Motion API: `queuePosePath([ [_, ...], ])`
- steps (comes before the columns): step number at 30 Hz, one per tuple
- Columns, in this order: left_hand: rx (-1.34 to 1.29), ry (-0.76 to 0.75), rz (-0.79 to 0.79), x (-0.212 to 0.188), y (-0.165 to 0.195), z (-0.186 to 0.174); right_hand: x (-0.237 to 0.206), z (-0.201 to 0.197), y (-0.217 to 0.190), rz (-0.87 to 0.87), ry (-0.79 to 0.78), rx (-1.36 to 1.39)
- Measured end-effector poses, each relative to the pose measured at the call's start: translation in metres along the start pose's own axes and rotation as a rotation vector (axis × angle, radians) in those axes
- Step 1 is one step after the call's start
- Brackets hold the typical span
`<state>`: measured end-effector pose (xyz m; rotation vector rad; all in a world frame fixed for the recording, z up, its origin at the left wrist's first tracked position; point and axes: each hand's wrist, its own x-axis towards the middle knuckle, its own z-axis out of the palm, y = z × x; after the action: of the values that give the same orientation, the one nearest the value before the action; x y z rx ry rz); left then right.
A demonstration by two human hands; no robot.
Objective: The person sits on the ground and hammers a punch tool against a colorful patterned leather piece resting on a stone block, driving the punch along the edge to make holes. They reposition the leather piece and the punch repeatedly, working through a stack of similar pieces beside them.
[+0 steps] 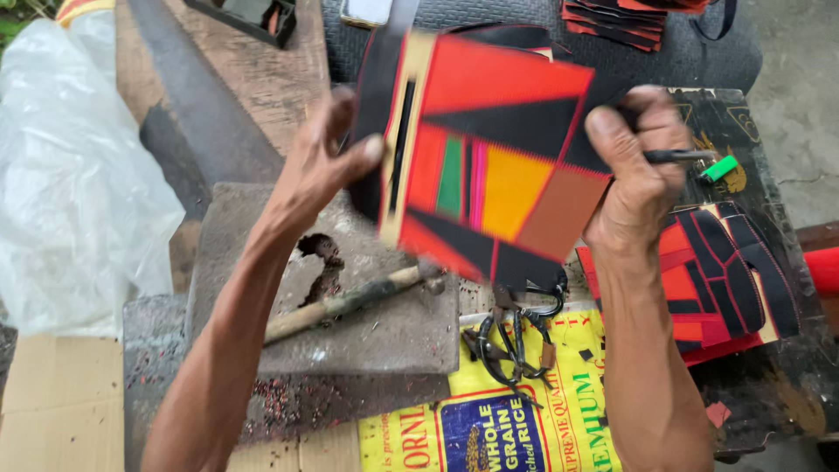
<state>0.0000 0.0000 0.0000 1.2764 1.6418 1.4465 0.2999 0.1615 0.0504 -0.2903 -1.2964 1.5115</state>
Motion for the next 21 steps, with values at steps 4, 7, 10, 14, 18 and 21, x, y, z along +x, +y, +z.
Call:
queuePosePath([
  [4,-0.494,-0.056,-0.305,-0.095,0.003,0.012,-0.03,-0.033,0.077,0.328,0.106,-0.304],
  [7,-0.467,0.178,-0.471,-0.126,-0.01,0.03,-0.093,-0.026,0.112,0.705,0.257,-0.146],
  [10,-0.211,0.183,-0.419,-0.139,-0.026,0.033,-0.134,-0.021,0.099,0.807,0.03,-0.22],
  [14,0.518,0.192,0.062,-0.149,-0.038,0.025,-0.157,-0.023,0.052,0.397,-0.035,-0.368],
  [18,0.861,-0.046,0.099,-0.142,-0.041,0.046,-0.155,-0.025,0.001,0.249,-0.014,-0.49],
  [21,0.848,-0.171,0.061,-0.145,-0.038,0.039,-0.159,-0.017,-0.025,0.252,0.011,-0.445],
])
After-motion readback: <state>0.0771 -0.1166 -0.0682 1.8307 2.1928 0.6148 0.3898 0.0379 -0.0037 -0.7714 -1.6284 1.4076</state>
